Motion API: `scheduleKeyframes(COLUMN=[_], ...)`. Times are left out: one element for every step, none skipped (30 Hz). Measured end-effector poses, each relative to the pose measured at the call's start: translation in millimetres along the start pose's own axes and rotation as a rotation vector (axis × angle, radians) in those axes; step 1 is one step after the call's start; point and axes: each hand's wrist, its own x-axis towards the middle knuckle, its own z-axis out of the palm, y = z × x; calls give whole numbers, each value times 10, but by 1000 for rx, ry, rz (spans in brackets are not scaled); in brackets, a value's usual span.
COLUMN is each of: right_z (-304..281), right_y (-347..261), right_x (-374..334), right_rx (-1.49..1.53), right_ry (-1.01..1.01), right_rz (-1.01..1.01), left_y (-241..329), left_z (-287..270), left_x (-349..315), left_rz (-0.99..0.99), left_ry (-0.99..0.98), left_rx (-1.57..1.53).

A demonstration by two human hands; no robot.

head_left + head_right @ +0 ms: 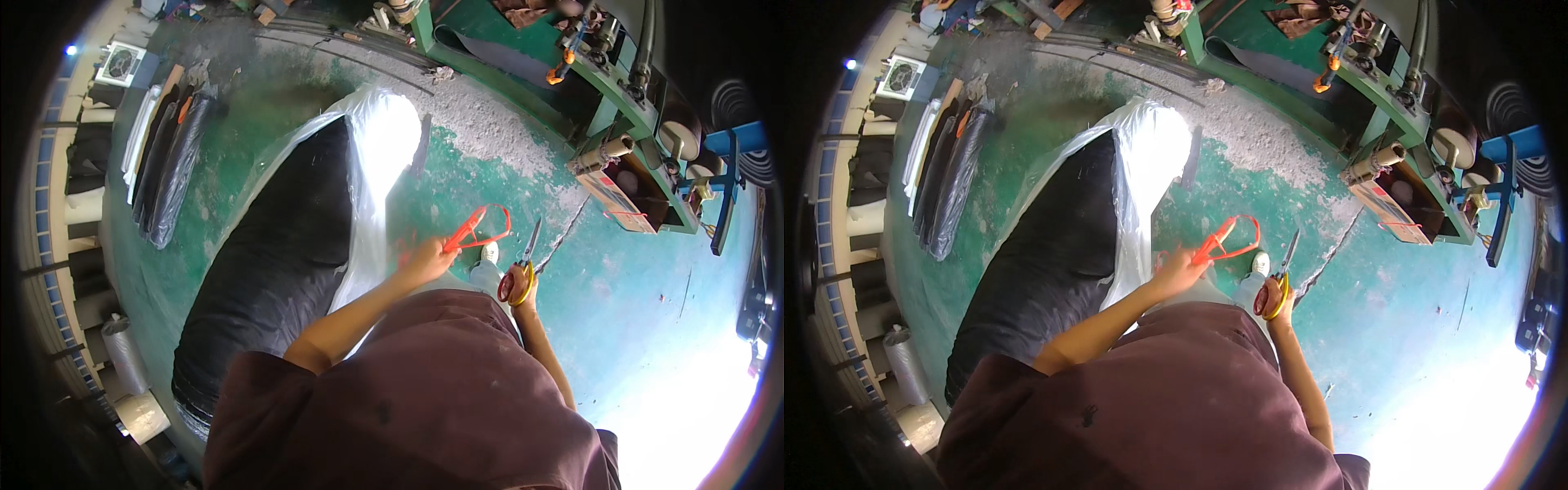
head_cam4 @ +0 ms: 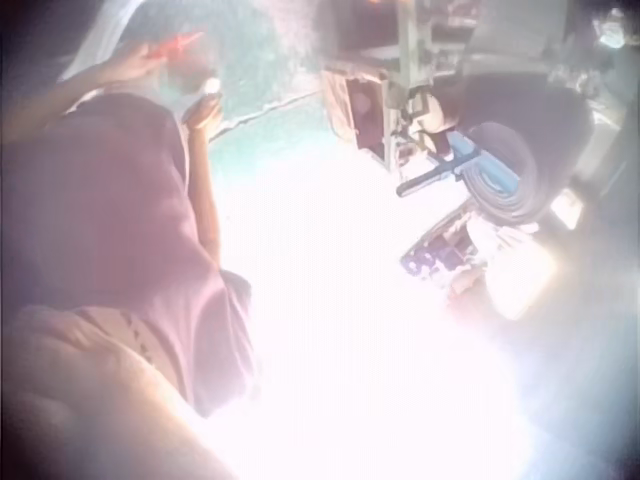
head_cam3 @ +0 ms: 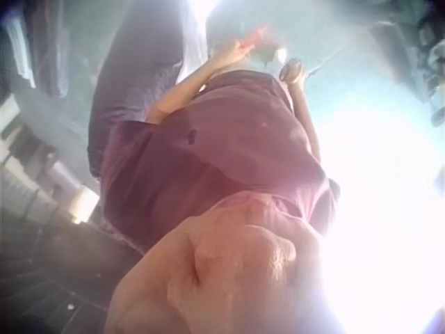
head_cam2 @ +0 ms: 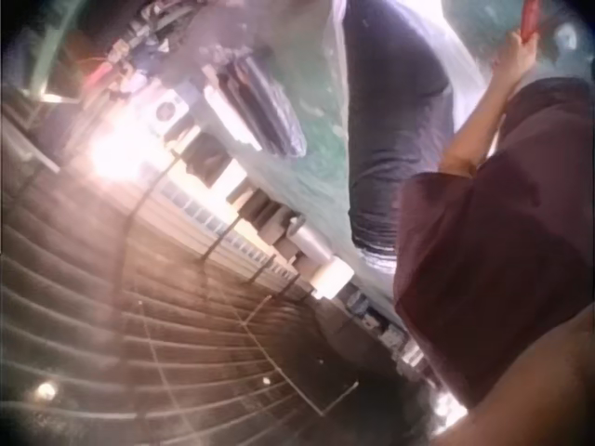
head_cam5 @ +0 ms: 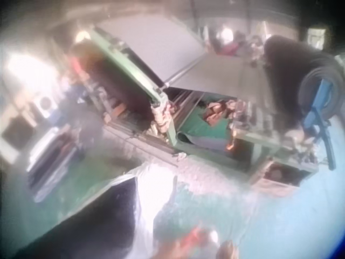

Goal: The person uses yellow-handled scissors to cut red straps and a white plastic wrap from a large cylindrical roll of black material. After removing the straps and plastic, the person places the scissors on a nearby machine and begins to untangle the red straps.

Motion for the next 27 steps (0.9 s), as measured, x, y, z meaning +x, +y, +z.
scheduleKeyframes(right_z=[-75, -143, -257, -369, -453, -522, -611, -717, -822, -945, -1093, -1192, -1252, -1327, -1374, -1411, -1462, -1453, -1428, -1397, -1350, -1295, -1236, -1173, -1087, -998, -921], right_y=[-74, -153, -164, -219, -267, -409, -470, -497, -443, -411, -426, -446, -470, -494, -570, -615, -632, -534, -542, -555, -600, -701, -838, -931, -970, -963, -974], right_x=[46, 97, 174, 222, 253, 256, 328, 396, 476, 560, 616, 657, 678, 685, 649, 636, 677, 721, 716, 724, 703, 655, 597, 556, 540, 575, 589], right_rx=[59, 120, 161, 162, 106, 56, -7, -69, -40, -10, -29, -47, -43, 6, 49, 92, 101, 206, 257, 307, 370, 428, 485, 541, 508, 594, 613], right_ry=[-32, -63, -102, -130, -141, -119, -114, -109, -116, -132, -144, -165, -129, -101, -87, -74, -67, 0, 36, 73, 88, 99, 105, 112, 163, 167, 172], right_rz=[16, 31, 9, -52, -38, -23, 14, 58, 80, 98, 82, 65, 29, 48, 68, 89, 52, 109, 104, 101, 78, 77, 73, 70, 65, 32, 19], left_y=[15, 44, 81, 115, 146, 157, 126, 43, 126, 163, 231, 250, 258, 264, 339, 413, 490, 586, 681, 778, 957, 1121, 1250, 1365, 1454, 1520, 1572], left_z=[91, 174, 272, 341, 393, 482, 586, 693, 796, 847, 898, 943, 948, 949, 943, 931, 918, 872, 786, 736, 712, 703, 699, 723, 768, 835, 890], left_x=[37, 67, 116, 145, 156, 186, 175, 181, 197, 214, 231, 271, 290, 347, 382, 432, 534, 620, 686, 761, 792, 844, 897, 939, 997, 1068, 1122], left_rz=[53, 108, 104, 109, 116, 98, 76, 48, -15, 46, -65, -79, -97, -116, -62, -6, 34, 73, 6, 68, 126, 188, 154, 119, 84, 97, 107], left_ry=[42, 81, 88, 80, 68, 105, 136, 159, 206, 195, 169, 151, 149, 147, 125, 98, 58, 18, -56, -72, -85, -95, -152, -208, -265, -332, -394], left_rx=[-56, -110, -92, -72, -49, -126, -208, -329, -404, -286, -308, -302, -297, -292, -294, -298, -250, -197, -143, -78, -15, 45, 47, 48, 48, 102, 159])
